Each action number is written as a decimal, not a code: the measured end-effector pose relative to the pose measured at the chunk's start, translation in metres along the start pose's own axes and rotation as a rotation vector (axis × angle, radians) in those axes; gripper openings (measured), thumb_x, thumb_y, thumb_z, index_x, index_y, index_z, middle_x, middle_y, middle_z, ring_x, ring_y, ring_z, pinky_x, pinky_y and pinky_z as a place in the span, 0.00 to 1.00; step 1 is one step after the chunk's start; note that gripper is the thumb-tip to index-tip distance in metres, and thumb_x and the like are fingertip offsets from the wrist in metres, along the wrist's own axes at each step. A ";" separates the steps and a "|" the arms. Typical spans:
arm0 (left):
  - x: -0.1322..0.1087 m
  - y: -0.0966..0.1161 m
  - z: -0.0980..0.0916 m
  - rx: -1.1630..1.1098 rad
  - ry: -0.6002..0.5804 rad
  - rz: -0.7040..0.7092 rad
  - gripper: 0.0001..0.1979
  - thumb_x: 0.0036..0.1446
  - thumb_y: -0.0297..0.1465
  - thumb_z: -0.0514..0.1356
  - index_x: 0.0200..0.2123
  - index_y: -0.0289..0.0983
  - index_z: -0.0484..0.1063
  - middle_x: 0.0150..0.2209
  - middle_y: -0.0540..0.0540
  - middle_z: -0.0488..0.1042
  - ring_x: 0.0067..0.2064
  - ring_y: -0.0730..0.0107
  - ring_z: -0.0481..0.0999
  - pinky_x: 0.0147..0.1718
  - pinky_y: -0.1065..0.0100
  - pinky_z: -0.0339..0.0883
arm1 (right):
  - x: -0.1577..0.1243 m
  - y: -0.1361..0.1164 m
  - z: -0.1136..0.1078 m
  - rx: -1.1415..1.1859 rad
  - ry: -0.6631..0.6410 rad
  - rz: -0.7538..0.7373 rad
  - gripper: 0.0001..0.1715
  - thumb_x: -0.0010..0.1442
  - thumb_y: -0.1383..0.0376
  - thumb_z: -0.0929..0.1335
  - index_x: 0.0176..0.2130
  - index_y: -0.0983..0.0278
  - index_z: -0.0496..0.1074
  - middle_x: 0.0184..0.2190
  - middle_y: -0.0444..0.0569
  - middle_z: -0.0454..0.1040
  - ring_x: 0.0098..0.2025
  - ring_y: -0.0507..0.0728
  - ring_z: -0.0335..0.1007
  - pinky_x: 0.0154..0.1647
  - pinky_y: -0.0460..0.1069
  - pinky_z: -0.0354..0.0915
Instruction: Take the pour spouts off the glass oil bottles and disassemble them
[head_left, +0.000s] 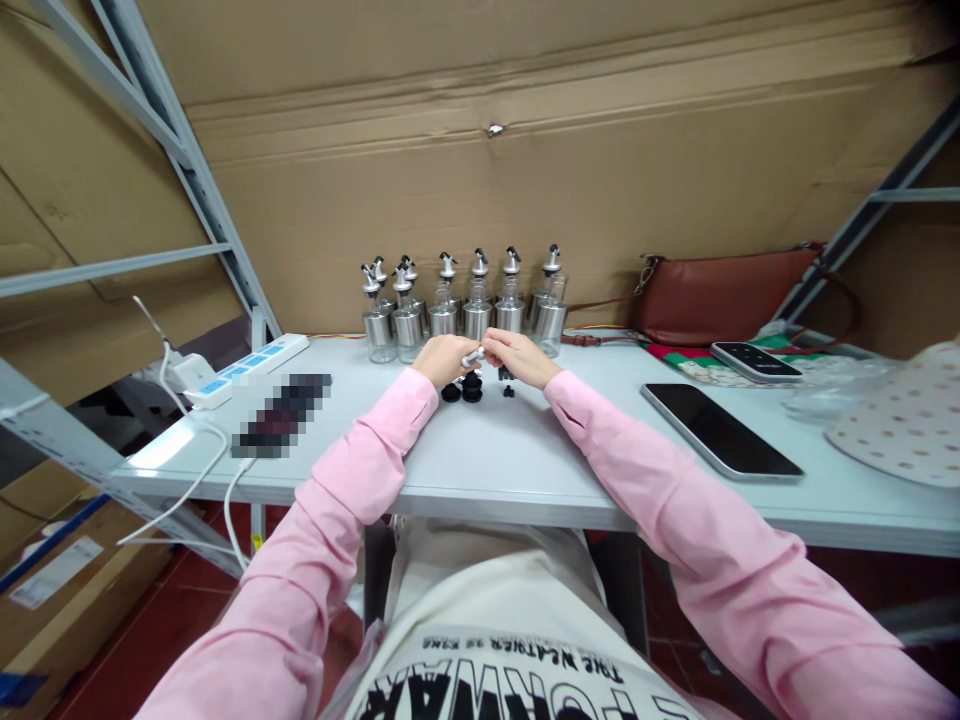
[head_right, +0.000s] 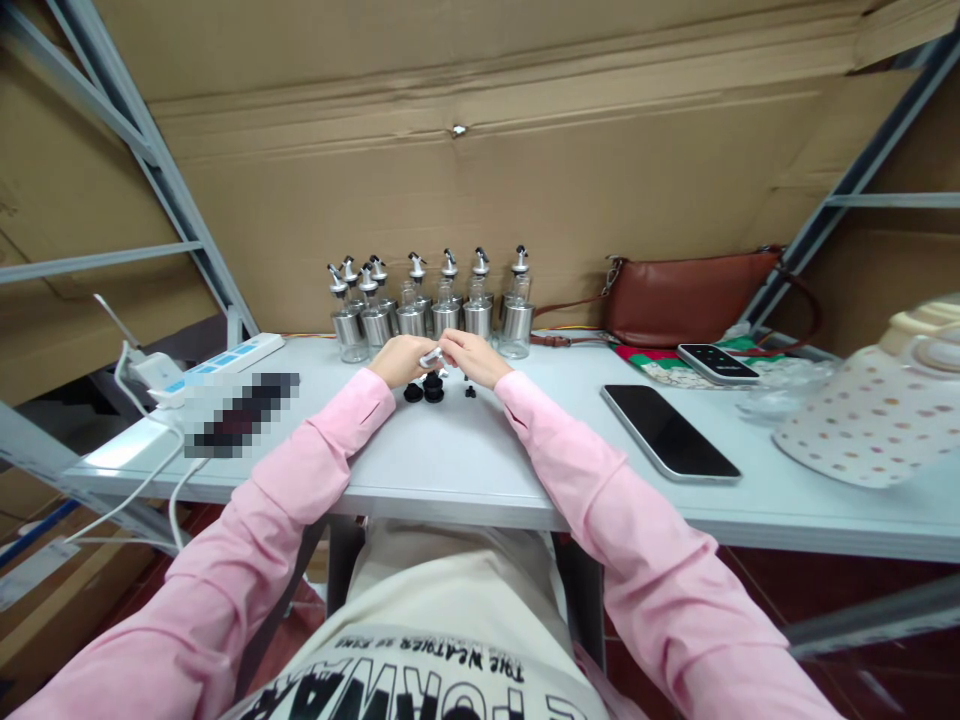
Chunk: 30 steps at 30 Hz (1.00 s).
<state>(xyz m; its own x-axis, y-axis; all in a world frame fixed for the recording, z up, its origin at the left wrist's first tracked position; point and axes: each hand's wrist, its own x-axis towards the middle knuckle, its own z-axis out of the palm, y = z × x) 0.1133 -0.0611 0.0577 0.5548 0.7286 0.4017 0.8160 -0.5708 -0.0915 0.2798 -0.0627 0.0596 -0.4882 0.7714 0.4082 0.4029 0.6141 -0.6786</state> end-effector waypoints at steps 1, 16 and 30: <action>0.000 0.000 0.001 0.004 -0.002 0.008 0.07 0.54 0.34 0.57 0.34 0.39 0.74 0.35 0.46 0.77 0.39 0.66 0.75 0.31 0.73 0.59 | 0.000 -0.002 0.000 -0.013 0.004 0.008 0.15 0.56 0.60 0.57 0.21 0.63 0.55 0.19 0.40 0.59 0.24 0.48 0.54 0.29 0.44 0.53; 0.002 0.007 -0.007 0.159 0.004 0.050 0.08 0.59 0.33 0.53 0.35 0.37 0.70 0.34 0.45 0.74 0.36 0.66 0.73 0.32 0.69 0.55 | 0.006 0.001 0.001 -0.020 0.036 0.175 0.21 0.56 0.57 0.56 0.16 0.64 0.54 0.12 0.39 0.54 0.18 0.47 0.49 0.23 0.44 0.49; 0.001 0.010 -0.005 0.255 0.217 0.167 0.10 0.55 0.20 0.52 0.31 0.39 0.70 0.37 0.45 0.71 0.45 0.62 0.64 0.49 0.53 0.47 | 0.004 0.000 -0.017 0.486 -0.311 0.732 0.22 0.60 0.65 0.60 0.18 0.63 0.48 0.12 0.33 0.42 0.13 0.42 0.35 0.13 0.40 0.44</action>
<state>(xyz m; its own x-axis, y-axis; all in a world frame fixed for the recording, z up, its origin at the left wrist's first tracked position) 0.1210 -0.0679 0.0615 0.6587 0.5206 0.5433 0.7466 -0.5422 -0.3855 0.2906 -0.0563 0.0712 -0.4545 0.8164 -0.3563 0.3584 -0.1985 -0.9122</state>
